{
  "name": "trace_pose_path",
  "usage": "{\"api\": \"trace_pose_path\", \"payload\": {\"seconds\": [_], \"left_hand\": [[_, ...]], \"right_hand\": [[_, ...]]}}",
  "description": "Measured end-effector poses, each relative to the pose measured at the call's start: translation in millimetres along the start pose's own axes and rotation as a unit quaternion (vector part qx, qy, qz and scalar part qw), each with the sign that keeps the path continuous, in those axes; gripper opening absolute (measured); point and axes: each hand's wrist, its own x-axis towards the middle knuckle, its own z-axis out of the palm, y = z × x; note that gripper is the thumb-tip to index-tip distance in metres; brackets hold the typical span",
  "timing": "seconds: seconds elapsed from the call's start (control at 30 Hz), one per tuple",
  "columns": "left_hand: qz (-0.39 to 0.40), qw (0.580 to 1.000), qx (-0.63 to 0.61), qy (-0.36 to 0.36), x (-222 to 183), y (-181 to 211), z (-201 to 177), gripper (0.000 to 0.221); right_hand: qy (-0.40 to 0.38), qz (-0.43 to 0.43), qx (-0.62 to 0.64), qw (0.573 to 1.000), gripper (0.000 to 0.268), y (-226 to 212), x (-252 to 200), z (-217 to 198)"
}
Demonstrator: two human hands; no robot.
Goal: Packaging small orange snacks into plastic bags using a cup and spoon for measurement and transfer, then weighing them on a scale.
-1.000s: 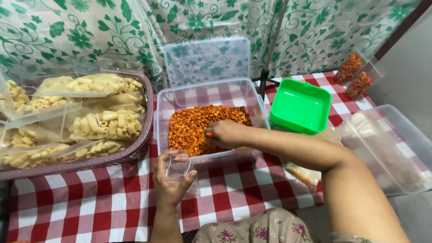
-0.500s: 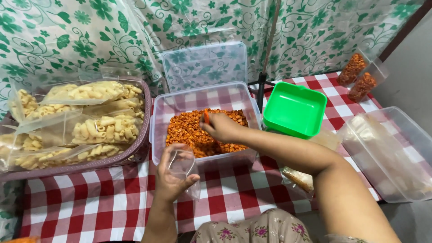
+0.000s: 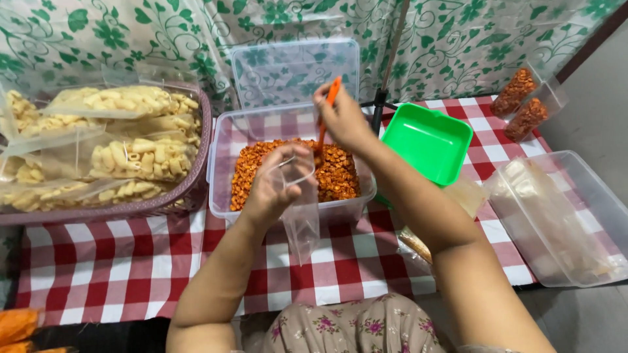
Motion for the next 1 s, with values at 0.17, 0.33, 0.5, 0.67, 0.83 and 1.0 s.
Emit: {"api": "trace_pose_path", "payload": {"seconds": [0.17,0.33,0.5,0.67,0.83,1.0], "left_hand": [[-0.104,0.994,-0.004,0.013,7,19,13,0.076],[-0.184,0.983,0.028,0.007,31,37,15,0.081],[-0.312,0.946,0.092,0.011,67,76,23,0.09],[-0.296,0.953,0.057,0.033,97,54,11,0.101],[-0.272,0.959,0.062,0.058,109,55,7,0.077],[-0.21,0.974,0.009,0.083,118,19,-13,0.089]], "right_hand": [[0.05,0.002,-0.002,0.999,0.014,-18,32,-42],[0.092,-0.12,0.035,0.988,0.009,-39,59,-75],[0.092,-0.182,-0.045,0.978,0.039,-68,76,-95],[0.108,-0.257,-0.113,0.954,0.039,-96,72,-83],[0.091,-0.344,-0.151,0.922,0.024,-127,40,-62],[0.032,-0.461,-0.177,0.869,0.006,-119,14,-45]]}}
